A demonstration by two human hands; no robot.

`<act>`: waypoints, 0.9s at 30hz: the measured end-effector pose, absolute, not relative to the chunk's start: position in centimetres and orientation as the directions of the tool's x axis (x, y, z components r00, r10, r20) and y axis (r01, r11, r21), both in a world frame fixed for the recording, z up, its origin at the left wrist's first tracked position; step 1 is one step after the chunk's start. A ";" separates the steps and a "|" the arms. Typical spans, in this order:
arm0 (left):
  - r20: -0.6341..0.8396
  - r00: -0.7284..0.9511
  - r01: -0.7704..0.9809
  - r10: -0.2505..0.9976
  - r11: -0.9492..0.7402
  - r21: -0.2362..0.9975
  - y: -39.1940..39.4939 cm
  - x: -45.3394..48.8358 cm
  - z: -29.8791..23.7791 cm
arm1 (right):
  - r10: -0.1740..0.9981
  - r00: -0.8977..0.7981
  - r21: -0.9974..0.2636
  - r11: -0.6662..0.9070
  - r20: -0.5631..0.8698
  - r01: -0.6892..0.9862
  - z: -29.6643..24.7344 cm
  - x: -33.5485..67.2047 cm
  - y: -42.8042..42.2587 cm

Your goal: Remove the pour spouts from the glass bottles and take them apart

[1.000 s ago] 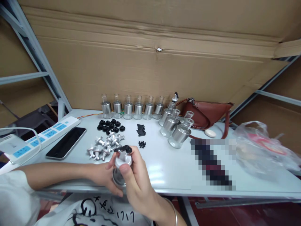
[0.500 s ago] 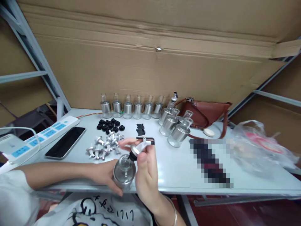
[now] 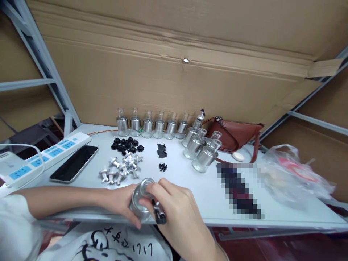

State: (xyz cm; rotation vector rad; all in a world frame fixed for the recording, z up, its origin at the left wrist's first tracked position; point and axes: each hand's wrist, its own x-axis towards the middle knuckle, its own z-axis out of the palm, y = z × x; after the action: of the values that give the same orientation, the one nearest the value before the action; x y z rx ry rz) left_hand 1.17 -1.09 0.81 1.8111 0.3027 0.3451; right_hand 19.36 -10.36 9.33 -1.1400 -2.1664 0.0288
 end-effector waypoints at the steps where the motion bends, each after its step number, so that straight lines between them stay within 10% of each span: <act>1: 0.096 0.915 0.008 0.392 -0.256 0.967 -1.0 1.2 0.7 | 0.730 -0.380 -0.310 0.617 0.568 0.723 9.5 19.4 -10.2; 12: 0.082 0.906 -0.074 0.415 -0.034 0.997 -1.0 1.2 0.1 | 0.574 -0.007 -0.242 0.356 0.819 0.903 15.2 24.1 -6.3; 18: 0.062 0.914 -0.026 0.400 -0.093 0.995 -1.1 1.1 0.1 | 0.853 0.033 -0.015 -0.030 0.522 0.999 16.8 25.8 1.7; 27: 0.064 0.921 0.019 0.385 -0.209 0.978 -1.3 1.0 0.8 | 0.958 0.114 0.143 -0.156 0.264 0.977 14.7 28.7 9.9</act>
State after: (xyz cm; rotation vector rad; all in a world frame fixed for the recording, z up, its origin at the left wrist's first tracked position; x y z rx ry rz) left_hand 0.98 -1.25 0.77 1.7583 0.3057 0.3429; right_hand 28.66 9.87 14.67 -2.2950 -1.9964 -0.4560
